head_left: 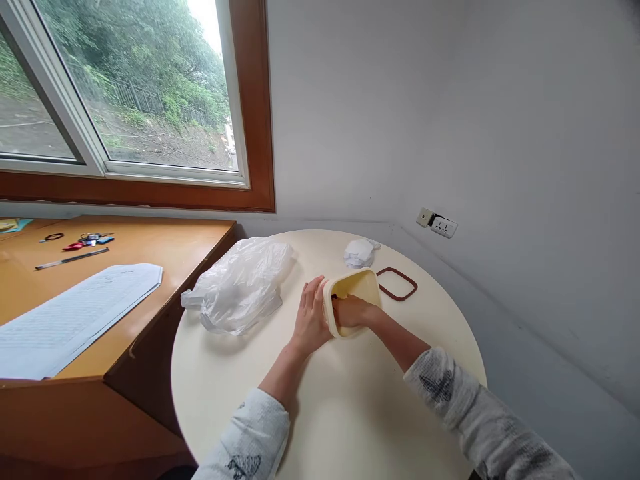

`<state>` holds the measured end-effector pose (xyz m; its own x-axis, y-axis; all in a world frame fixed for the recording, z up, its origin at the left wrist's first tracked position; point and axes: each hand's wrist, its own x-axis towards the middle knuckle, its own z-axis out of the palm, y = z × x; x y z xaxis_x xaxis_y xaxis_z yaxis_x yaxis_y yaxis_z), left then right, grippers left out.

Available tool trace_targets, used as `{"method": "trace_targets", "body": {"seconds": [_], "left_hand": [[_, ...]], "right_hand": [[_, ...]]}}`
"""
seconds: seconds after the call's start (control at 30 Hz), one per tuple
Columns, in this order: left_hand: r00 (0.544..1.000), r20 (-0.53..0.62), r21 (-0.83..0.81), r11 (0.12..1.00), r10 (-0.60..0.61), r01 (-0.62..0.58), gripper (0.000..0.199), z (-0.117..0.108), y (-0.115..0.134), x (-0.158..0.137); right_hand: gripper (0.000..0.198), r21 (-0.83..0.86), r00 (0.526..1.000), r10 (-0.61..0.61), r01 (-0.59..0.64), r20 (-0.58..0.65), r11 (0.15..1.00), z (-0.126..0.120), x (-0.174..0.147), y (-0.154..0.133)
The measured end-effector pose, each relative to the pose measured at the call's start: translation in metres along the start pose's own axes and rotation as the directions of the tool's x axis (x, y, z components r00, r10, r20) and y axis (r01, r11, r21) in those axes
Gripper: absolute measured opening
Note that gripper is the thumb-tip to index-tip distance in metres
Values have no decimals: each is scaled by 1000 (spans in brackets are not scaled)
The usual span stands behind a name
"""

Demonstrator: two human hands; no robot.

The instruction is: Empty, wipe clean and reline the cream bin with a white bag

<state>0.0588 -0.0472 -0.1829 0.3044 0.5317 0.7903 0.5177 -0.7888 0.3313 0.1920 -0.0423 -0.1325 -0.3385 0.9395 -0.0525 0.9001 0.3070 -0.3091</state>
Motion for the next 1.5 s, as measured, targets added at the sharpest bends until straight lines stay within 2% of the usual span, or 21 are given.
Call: {"method": "trace_targets", "body": {"seconds": [0.17, 0.33, 0.5, 0.67, 0.8, 0.97, 1.23, 1.5], "left_hand": [[1000, -8, 13, 1000, -12, 12, 100, -1, -1, 0], [999, -9, 6, 999, -41, 41, 101, -3, 0, 1], [999, -17, 3, 999, -38, 38, 95, -2, 1, 2], [999, -22, 23, 999, -29, 29, 82, 1, -1, 0], [997, -39, -27, 997, -70, 69, 85, 0, -3, -1], [991, -23, -104, 987, -129, 126, 87, -2, -2, 0], [992, -14, -161, 980, -123, 119, 94, -1, -4, 0], [991, 13, -208, 969, -130, 130, 109, -3, -5, 1]], "right_hand": [[15, -150, 980, -78, 107, 185, 983, -5, 0, 1], [20, -190, 970, -69, 115, 234, 975, -15, -18, 5], [42, -72, 978, -93, 108, 187, 991, -31, -58, -1], [43, 35, 959, -241, 238, 146, 971, -37, -83, -17], [41, 51, 965, -247, 243, 85, 969, -34, -87, -28], [40, -43, 963, -269, 270, 22, 962, -22, -84, -24], [45, -300, 963, -264, 237, -50, 924, -3, -76, 9], [36, -403, 922, -343, 249, -179, 880, -1, -77, 23]]}}
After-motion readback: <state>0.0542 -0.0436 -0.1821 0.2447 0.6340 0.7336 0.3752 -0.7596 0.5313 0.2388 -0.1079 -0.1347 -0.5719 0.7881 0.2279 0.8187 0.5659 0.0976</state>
